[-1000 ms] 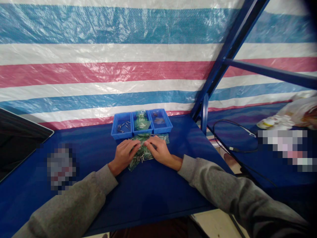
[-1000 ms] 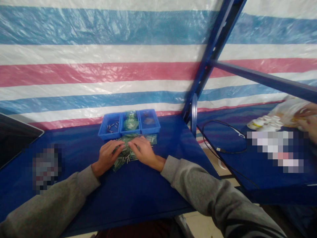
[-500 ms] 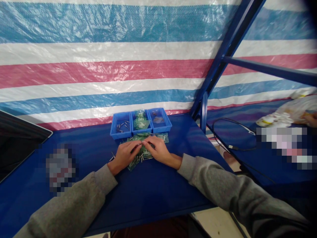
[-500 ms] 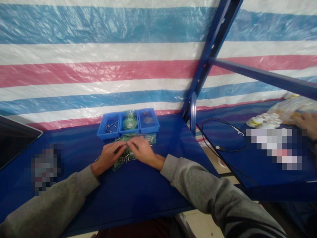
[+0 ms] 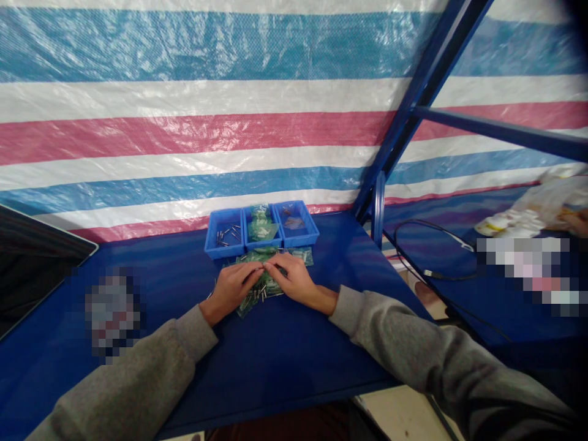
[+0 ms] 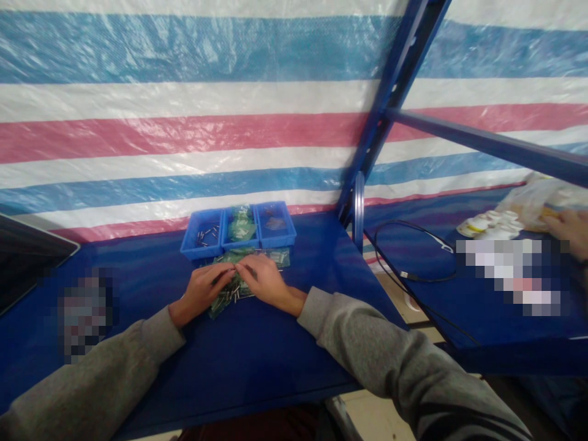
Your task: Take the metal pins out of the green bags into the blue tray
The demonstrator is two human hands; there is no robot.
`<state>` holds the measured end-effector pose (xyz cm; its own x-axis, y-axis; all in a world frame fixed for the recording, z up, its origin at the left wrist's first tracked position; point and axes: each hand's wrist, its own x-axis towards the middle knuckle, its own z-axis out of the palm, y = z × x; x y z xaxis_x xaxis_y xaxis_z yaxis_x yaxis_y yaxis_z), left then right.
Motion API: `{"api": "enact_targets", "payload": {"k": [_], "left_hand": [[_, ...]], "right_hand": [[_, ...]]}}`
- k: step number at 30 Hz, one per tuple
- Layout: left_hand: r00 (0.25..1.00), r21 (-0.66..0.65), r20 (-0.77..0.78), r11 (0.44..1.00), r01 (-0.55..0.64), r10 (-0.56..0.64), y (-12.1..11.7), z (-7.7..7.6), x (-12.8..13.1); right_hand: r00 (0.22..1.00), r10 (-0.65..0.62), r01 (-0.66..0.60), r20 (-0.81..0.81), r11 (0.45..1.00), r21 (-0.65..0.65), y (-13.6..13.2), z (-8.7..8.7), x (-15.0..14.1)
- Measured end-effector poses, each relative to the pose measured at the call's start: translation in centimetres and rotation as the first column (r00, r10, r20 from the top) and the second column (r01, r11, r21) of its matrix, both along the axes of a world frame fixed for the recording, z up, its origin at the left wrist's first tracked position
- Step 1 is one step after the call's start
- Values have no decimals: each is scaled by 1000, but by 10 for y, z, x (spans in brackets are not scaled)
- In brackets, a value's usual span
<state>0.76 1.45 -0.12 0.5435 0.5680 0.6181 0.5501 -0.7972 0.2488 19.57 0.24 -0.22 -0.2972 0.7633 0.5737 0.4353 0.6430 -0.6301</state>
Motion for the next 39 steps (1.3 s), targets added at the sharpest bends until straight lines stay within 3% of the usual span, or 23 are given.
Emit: {"api": "enact_targets", "payload": {"k": [39], "left_hand": [[995,-84,-91,996,-43,35,1,-2,-1]], "right_hand": [[996,43,-41,76,999,-29,8,-8,-1]]}}
